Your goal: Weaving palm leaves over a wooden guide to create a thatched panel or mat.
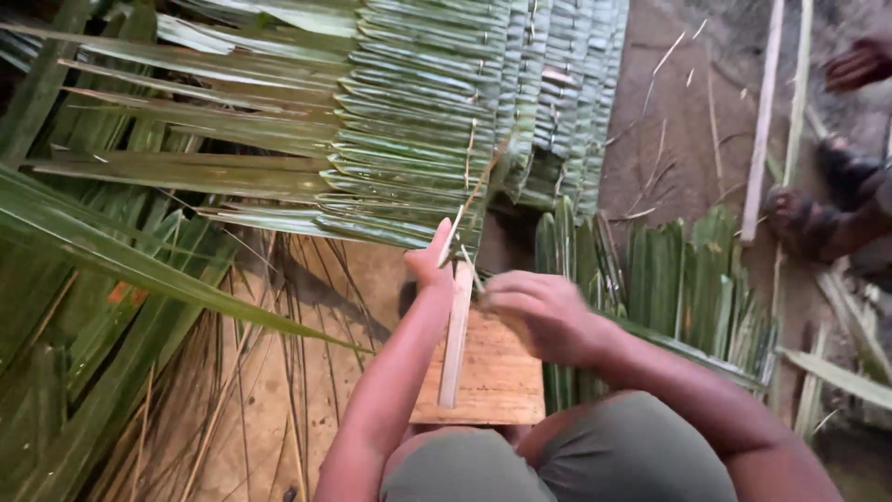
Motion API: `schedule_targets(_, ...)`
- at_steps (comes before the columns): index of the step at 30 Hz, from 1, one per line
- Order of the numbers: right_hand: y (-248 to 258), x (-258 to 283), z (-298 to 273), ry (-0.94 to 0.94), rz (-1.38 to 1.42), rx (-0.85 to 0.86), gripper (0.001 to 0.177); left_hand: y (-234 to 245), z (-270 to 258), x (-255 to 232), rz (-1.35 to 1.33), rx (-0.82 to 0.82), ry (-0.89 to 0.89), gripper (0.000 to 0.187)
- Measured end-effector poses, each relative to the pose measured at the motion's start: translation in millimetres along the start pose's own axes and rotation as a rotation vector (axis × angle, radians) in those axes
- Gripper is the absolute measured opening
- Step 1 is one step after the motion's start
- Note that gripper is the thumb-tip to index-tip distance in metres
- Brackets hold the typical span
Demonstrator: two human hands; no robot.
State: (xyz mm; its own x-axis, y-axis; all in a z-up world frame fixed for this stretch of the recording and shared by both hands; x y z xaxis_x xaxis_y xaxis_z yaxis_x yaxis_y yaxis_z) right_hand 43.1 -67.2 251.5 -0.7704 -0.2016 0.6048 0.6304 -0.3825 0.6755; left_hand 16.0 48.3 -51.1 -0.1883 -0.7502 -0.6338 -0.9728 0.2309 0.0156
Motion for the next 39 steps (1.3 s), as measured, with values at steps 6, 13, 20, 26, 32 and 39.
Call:
schedule_targets(6,122.9,60.4,38.3,0.012,-0.063,-0.151,0.032,-2.2,23.7,25.1,0.329,-0.063,0.057,0.078)
schedule_targets(13,160.3,21.2,60.1,0.042,-0.001,-0.677,0.066,4.6,12.8,7.8,-0.099,-0.062,0.005,0.076)
schedule_targets(20,-32.1,-70.5,138.4,-0.444,0.82,-0.328,0.026,13.1,-7.0,-22.5,-0.356,0.01,-0.023,0.064)
schedule_targets(26,-100.2,-173.4,92.0,-0.479,0.369,-0.184,0.015,8.1,-2.0,-34.2,-0.375,0.014,-0.006,0.06)
schedule_targets(32,-104.3,-198.1,65.2,-0.474,0.012,-0.029,0.014,14.8,4.8,-27.1,-0.297,-0.042,-0.052,0.058)
schedule_targets(39,-109.5,-192.7,54.4,-0.351,-0.067,0.023,0.012,12.0,25.2,-6.9,-0.282,-0.053,-0.051,0.051)
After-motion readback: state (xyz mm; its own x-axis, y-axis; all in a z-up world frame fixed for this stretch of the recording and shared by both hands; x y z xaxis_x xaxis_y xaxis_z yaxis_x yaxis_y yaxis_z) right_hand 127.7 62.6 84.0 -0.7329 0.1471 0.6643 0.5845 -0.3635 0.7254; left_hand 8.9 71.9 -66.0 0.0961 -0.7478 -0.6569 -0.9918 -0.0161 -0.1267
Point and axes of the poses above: each hand's wrist, its own z-axis towards the middle knuckle, its own y-axis out of the back of the hand, x = y × z, the point moved 7 cm from there along z, towards the middle knuckle, and after that the axes turned 6 degrees about z, right-handed, at the moved point
